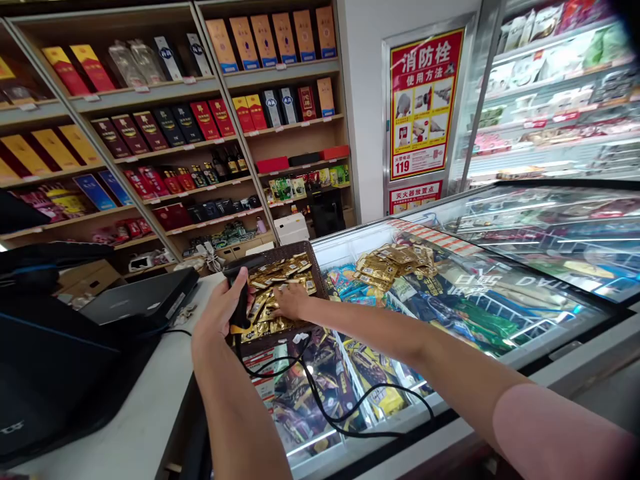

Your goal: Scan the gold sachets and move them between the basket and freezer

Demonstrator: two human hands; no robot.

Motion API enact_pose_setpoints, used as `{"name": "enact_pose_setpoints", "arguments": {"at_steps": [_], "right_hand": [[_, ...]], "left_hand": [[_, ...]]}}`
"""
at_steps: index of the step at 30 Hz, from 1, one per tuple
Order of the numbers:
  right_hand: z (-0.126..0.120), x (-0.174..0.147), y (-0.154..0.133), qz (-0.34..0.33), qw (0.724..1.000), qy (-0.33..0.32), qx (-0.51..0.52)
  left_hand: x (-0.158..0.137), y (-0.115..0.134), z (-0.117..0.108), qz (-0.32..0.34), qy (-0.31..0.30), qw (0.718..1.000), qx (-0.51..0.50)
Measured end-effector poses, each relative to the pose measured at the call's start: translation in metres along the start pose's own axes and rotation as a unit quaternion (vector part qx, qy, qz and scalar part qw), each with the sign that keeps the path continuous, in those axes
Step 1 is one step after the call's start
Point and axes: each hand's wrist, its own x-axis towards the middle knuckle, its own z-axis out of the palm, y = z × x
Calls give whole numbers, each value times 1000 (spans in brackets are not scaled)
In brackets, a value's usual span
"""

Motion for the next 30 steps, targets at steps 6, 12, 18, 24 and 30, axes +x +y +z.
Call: {"name": "enact_pose_setpoints", "arguments": {"at_steps": [6, 12, 18, 24, 30], "right_hand": [[0, -25, 46, -76, 994, 73, -33], [-1, -76, 122, -94, 948, 285, 110], [25, -130, 187, -113, 880, 436, 151], [34, -150, 212, -96, 845, 505, 148], [26, -149, 219, -78, 830, 532, 149]], "left_hand": [[-7, 9, 13, 14, -15, 1000, 9], [-7, 15, 36, 18, -63, 998, 9], [0, 8, 78, 39, -131, 990, 29], [0, 3, 108, 48, -169, 980, 90], [-7, 6, 118, 30, -195, 974, 112]]}}
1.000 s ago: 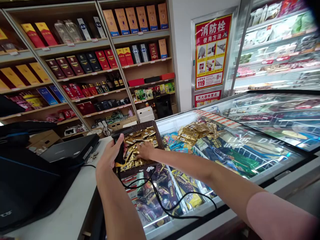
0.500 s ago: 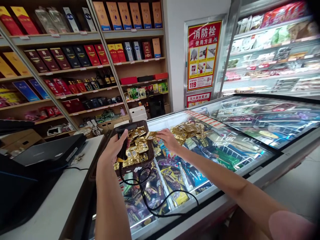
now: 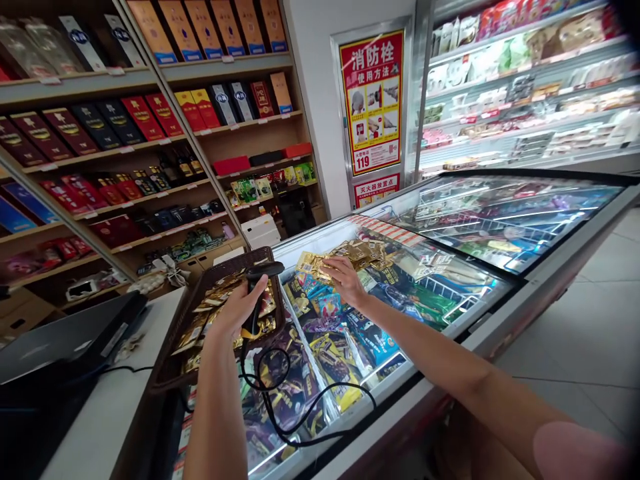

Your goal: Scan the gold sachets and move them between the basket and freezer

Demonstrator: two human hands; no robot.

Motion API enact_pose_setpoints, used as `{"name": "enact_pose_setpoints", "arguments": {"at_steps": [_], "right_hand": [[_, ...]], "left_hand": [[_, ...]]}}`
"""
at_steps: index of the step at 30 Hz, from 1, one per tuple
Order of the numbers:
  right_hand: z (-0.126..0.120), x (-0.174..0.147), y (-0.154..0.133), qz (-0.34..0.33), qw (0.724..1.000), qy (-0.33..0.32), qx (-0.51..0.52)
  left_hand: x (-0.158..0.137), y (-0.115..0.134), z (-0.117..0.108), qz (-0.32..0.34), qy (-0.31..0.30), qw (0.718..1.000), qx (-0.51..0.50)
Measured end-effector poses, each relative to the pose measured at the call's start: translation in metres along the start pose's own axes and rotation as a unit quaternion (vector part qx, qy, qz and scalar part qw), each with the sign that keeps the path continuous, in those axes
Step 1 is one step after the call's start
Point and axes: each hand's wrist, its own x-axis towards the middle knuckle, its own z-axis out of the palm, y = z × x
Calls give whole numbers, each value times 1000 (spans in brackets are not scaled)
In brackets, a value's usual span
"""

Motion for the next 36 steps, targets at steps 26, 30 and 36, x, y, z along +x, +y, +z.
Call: {"name": "enact_pose_setpoints", "arguments": {"at_steps": [26, 30, 36], "right_hand": [[2, -4, 9, 20, 998, -46, -26], [1, -4, 7, 33, 998, -48, -26], [0, -2, 5, 49, 997, -52, -35]], "left_hand": [[-4, 7, 7, -16, -40, 999, -29], [-4, 5, 6, -10, -44, 999, -26], [-4, 3, 6, -2, -67, 998, -1]]}}
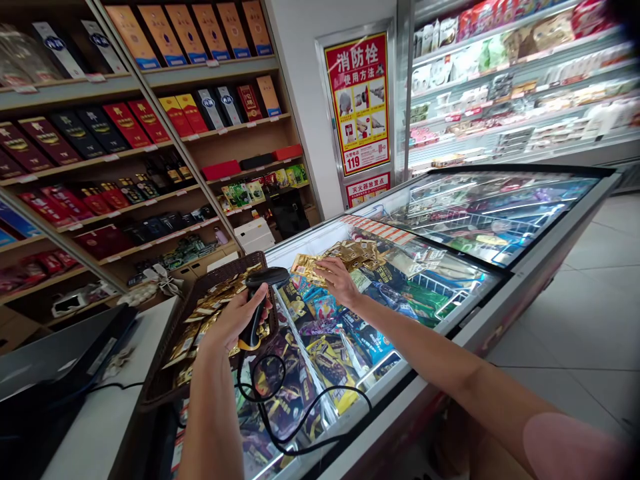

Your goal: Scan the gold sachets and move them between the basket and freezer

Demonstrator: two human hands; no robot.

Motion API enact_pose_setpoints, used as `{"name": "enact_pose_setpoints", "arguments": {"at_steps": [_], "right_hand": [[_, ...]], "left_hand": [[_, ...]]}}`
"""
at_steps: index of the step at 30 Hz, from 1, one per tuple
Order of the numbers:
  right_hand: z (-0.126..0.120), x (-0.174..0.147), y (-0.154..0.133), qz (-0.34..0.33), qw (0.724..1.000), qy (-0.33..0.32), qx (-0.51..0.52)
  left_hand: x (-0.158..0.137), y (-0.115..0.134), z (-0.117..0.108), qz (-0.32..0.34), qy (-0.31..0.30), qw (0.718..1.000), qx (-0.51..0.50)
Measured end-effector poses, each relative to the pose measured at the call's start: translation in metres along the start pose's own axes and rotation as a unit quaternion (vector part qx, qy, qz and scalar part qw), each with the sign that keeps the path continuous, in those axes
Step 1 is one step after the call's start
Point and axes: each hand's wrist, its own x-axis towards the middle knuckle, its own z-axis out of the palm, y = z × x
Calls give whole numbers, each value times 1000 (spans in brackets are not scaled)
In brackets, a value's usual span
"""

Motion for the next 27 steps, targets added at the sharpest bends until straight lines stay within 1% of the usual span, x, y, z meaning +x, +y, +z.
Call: {"name": "enact_pose_setpoints", "arguments": {"at_steps": [4, 7, 9, 11, 13, 16, 18, 20, 22, 23, 25, 27], "right_hand": [[-2, 1, 0, 0, 1000, -6, -6], [-1, 0, 1, -19, 1000, 8, -1], [0, -1, 3, -20, 1000, 12, -2], [2, -2, 8, -4, 1000, 7, -14], [2, -3, 18, 24, 999, 0, -34], [-5, -5, 39, 100, 991, 8, -90], [-12, -7, 55, 151, 980, 25, -127], [-20, -11, 70, 195, 969, 38, -150], [-26, -16, 81, 231, 957, 24, -172], [-28, -18, 85, 243, 953, 9, -183], [-29, -21, 86, 244, 950, -22, -192], [-26, -21, 78, 239, 951, -33, -195]], "left_hand": [[2, -3, 0, 1, 0, 1000, 4], [3, -4, 0, 12, -8, 1000, 0], [2, -2, 1, 12, -15, 1000, 0], [0, 2, 2, 11, -17, 1000, -2], [-4, 7, 4, 8, -7, 1000, -5], [-10, 13, 3, 4, 21, 1000, -14], [-13, 13, -4, 5, 37, 999, -13], [-15, 9, -16, 8, 45, 999, -4], [-17, 4, -30, 3, 59, 998, 7], [-19, 1, -38, -4, 73, 997, 6], [-25, -4, -52, -22, 115, 993, -8], [-33, -6, -64, -39, 152, 987, -21]]}}
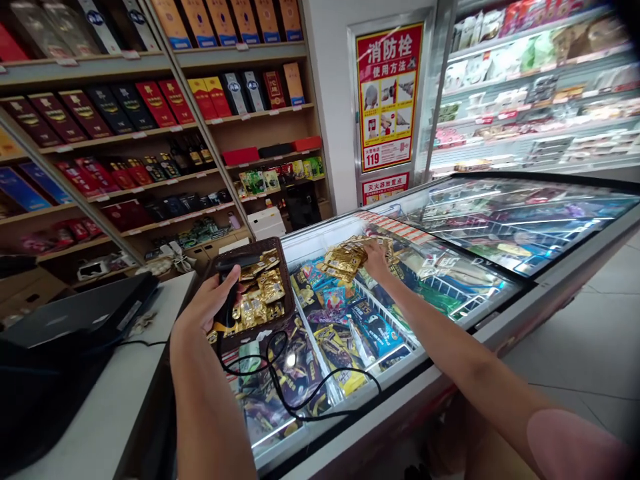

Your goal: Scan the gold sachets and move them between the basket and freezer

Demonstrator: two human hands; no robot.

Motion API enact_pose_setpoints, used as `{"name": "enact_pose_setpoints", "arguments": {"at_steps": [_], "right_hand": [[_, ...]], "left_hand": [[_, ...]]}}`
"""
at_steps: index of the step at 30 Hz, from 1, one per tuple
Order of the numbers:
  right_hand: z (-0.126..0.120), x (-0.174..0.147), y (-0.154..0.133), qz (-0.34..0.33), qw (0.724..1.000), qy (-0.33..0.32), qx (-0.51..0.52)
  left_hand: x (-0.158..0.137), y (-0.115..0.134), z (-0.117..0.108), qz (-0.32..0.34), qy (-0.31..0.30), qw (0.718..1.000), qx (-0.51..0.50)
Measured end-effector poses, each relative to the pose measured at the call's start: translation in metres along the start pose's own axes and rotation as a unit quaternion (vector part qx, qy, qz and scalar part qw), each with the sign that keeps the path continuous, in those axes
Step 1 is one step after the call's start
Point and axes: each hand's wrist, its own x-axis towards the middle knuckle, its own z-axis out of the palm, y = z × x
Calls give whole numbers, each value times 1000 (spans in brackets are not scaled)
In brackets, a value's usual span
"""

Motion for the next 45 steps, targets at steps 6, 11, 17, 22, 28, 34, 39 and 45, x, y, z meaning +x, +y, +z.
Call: {"name": "enact_pose_setpoints", "arguments": {"at_steps": [6, 11, 17, 22, 28, 34, 39, 45], "right_hand": [[10, -10, -106, -85, 996, -35, -9], [37, -7, -225, -285, 936, -204, 9], [72, 19, -288, -226, 866, -443, -56], [81, 43, -291, -201, 850, -485, -52], [43, 48, -248, -29, 892, -428, 142], [-19, 35, -181, 274, 774, -337, 461], [-35, 50, -171, 301, 738, -253, 549], [-37, 63, -168, 242, 789, -190, 532]], "left_hand": [[-10, -5, -21, -22, 48, 999, 3], [-8, -9, -21, -6, 34, 999, -29], [-11, -8, -19, 24, 30, 999, -37], [-7, -11, -18, 31, -2, 999, -35], [-3, -11, -11, 44, 1, 997, -67], [11, -1, 18, 121, 16, 976, -181], [16, 2, 49, 141, -71, 963, -217], [13, 4, 62, 136, -104, 980, -99]]}}
